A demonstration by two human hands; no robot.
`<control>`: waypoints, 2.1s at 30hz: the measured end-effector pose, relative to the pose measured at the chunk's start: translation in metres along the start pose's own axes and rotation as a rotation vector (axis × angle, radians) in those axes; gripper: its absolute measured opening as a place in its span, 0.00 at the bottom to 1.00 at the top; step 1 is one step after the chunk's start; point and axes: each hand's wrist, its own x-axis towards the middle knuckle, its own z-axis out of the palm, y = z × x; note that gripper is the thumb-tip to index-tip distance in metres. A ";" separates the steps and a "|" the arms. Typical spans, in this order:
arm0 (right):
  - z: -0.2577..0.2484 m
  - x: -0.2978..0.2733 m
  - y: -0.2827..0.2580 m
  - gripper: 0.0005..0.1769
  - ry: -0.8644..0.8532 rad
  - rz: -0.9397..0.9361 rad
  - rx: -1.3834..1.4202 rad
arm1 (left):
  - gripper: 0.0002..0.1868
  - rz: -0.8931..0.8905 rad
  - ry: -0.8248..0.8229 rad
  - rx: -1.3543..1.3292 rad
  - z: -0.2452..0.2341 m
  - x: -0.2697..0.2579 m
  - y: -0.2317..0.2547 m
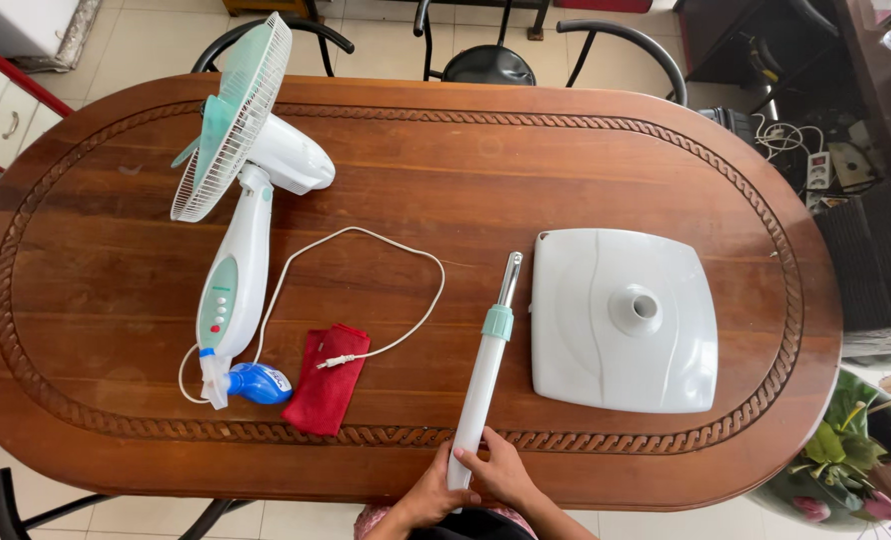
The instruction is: The person disassembles a table fan on a wooden table, removing the base, stand, and fan blade. They then spray the fan blade with a cleaning solution and wipe it with a red cloth.
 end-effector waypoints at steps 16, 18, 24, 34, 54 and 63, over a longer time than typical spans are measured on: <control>0.049 0.028 -0.039 0.28 0.228 0.006 0.052 | 0.49 -0.188 -0.016 0.113 -0.106 -0.025 0.003; 0.049 0.026 -0.045 0.28 0.193 -0.035 0.028 | 0.45 -0.142 0.081 0.087 -0.123 -0.022 0.000; 0.054 0.008 -0.057 0.29 0.049 -0.020 -0.105 | 0.37 -0.154 0.279 -0.084 -0.146 -0.009 0.014; 0.063 -0.029 -0.018 0.31 -0.093 -0.008 -0.352 | 0.32 -0.106 0.417 -0.438 -0.135 -0.014 0.042; 0.069 -0.054 0.033 0.27 -0.130 0.160 -0.316 | 0.24 0.127 0.729 -0.271 -0.162 0.021 0.072; 0.119 -0.018 0.079 0.37 -0.109 0.206 -0.201 | 0.23 0.098 0.648 -0.401 -0.155 0.030 0.082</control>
